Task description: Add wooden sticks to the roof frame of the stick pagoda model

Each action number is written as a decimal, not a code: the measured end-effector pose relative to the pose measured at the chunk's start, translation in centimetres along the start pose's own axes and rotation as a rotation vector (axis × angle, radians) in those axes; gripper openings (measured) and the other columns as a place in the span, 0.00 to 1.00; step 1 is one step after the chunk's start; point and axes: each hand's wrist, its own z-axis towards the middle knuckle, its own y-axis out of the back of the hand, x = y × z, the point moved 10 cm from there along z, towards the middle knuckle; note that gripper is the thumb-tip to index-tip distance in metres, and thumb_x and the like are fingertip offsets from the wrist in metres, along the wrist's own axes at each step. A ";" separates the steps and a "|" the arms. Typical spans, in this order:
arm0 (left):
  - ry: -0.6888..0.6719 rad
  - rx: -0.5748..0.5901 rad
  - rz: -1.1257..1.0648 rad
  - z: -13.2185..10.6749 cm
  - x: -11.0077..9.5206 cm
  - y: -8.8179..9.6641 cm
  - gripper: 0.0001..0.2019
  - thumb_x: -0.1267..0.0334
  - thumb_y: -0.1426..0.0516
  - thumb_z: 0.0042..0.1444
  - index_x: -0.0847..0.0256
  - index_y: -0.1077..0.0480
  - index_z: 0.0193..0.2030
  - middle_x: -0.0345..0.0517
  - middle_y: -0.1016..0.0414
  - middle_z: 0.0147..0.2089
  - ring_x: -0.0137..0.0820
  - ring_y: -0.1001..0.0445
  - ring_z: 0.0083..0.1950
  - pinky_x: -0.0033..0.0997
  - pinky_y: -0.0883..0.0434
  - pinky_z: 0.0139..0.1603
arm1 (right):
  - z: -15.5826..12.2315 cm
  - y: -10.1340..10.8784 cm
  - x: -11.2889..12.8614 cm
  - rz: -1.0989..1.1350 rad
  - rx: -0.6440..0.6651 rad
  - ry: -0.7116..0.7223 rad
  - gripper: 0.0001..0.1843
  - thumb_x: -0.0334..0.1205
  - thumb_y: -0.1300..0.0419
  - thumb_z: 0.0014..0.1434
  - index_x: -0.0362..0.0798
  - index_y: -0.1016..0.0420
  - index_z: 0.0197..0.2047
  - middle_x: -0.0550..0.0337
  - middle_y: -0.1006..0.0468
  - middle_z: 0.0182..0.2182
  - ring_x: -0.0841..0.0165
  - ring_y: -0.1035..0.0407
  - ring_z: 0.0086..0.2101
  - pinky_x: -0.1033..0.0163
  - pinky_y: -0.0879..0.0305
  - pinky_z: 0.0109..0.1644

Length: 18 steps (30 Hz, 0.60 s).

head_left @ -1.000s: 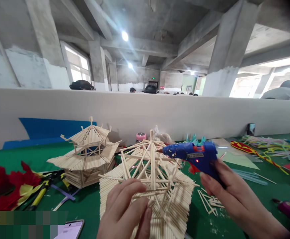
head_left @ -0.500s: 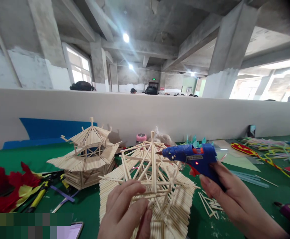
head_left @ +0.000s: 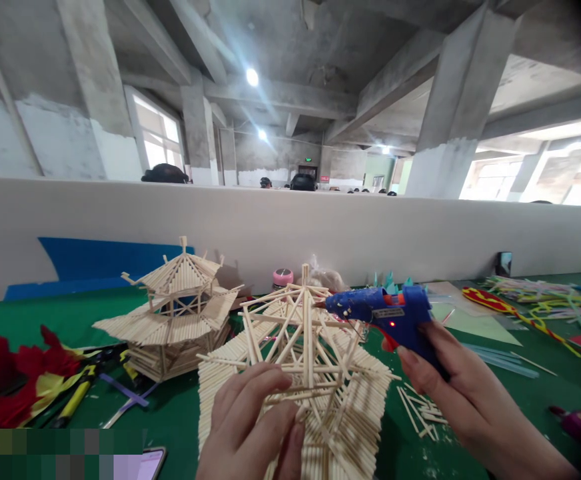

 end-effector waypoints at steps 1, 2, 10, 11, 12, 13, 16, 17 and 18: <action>0.000 -0.004 -0.003 0.0 0.0 0.0 0.09 0.79 0.50 0.47 0.62 0.35 0.32 0.47 0.35 0.41 0.36 0.37 0.48 0.38 0.37 0.46 | 0.0 0.0 0.0 -0.006 -0.005 0.007 0.17 0.43 0.52 0.57 0.49 0.39 0.49 0.58 0.26 0.35 0.68 0.31 0.31 0.67 0.32 0.33; 0.002 0.001 -0.009 0.0 0.0 0.0 0.09 0.78 0.50 0.48 0.62 0.35 0.32 0.48 0.35 0.41 0.36 0.37 0.48 0.38 0.37 0.46 | -0.1 0.1 0.1 -0.015 -0.009 0.015 0.17 0.43 0.52 0.57 0.49 0.40 0.49 0.57 0.26 0.36 0.67 0.31 0.32 0.67 0.32 0.34; -0.027 0.052 0.024 0.1 0.0 0.0 0.07 0.74 0.48 0.47 0.61 0.35 0.33 0.48 0.34 0.41 0.37 0.36 0.47 0.38 0.33 0.44 | -1.4 0.5 -0.6 -0.113 -0.025 0.038 0.22 0.44 0.50 0.55 0.48 0.40 0.53 0.53 0.26 0.41 0.64 0.29 0.33 0.66 0.30 0.31; -0.055 0.076 0.043 0.2 -0.1 -0.1 0.08 0.75 0.47 0.46 0.61 0.35 0.34 0.48 0.34 0.41 0.36 0.36 0.47 0.37 0.33 0.44 | -1.5 0.5 -0.7 -0.116 -0.023 0.031 0.22 0.44 0.50 0.55 0.49 0.41 0.53 0.53 0.26 0.41 0.64 0.29 0.33 0.66 0.30 0.30; -0.080 0.104 0.059 0.2 -0.3 -0.3 0.09 0.75 0.46 0.45 0.61 0.35 0.34 0.49 0.34 0.41 0.36 0.36 0.47 0.37 0.32 0.44 | -1.6 0.4 -0.7 -0.119 -0.015 0.025 0.23 0.44 0.50 0.55 0.49 0.42 0.54 0.53 0.26 0.41 0.64 0.29 0.33 0.66 0.30 0.31; -0.099 0.127 0.072 0.1 -0.4 -0.4 0.09 0.75 0.46 0.44 0.62 0.35 0.34 0.49 0.34 0.41 0.36 0.36 0.47 0.36 0.32 0.44 | -1.6 0.3 -0.7 -0.123 -0.003 0.024 0.23 0.43 0.51 0.55 0.49 0.42 0.54 0.53 0.26 0.41 0.64 0.29 0.33 0.65 0.30 0.31; -0.101 0.153 0.090 0.1 -0.4 -0.3 0.09 0.75 0.46 0.45 0.63 0.35 0.35 0.51 0.35 0.41 0.37 0.36 0.48 0.36 0.32 0.44 | -1.7 0.2 -0.4 -0.127 0.015 0.040 0.21 0.43 0.52 0.56 0.49 0.41 0.53 0.53 0.26 0.40 0.64 0.29 0.33 0.64 0.30 0.33; -0.098 0.157 0.091 0.1 -0.4 -0.3 0.09 0.75 0.46 0.45 0.63 0.35 0.35 0.51 0.35 0.42 0.37 0.37 0.48 0.36 0.32 0.44 | -1.8 0.1 -0.4 -0.129 0.019 0.041 0.21 0.43 0.52 0.56 0.49 0.40 0.53 0.53 0.26 0.40 0.64 0.30 0.34 0.64 0.31 0.34; -0.096 0.159 0.090 0.1 -0.4 -0.3 0.09 0.75 0.46 0.45 0.63 0.35 0.35 0.52 0.35 0.42 0.37 0.37 0.48 0.36 0.32 0.44 | -1.9 0.1 -0.6 -0.135 0.018 0.036 0.21 0.43 0.52 0.56 0.49 0.40 0.52 0.53 0.26 0.41 0.63 0.30 0.36 0.63 0.31 0.36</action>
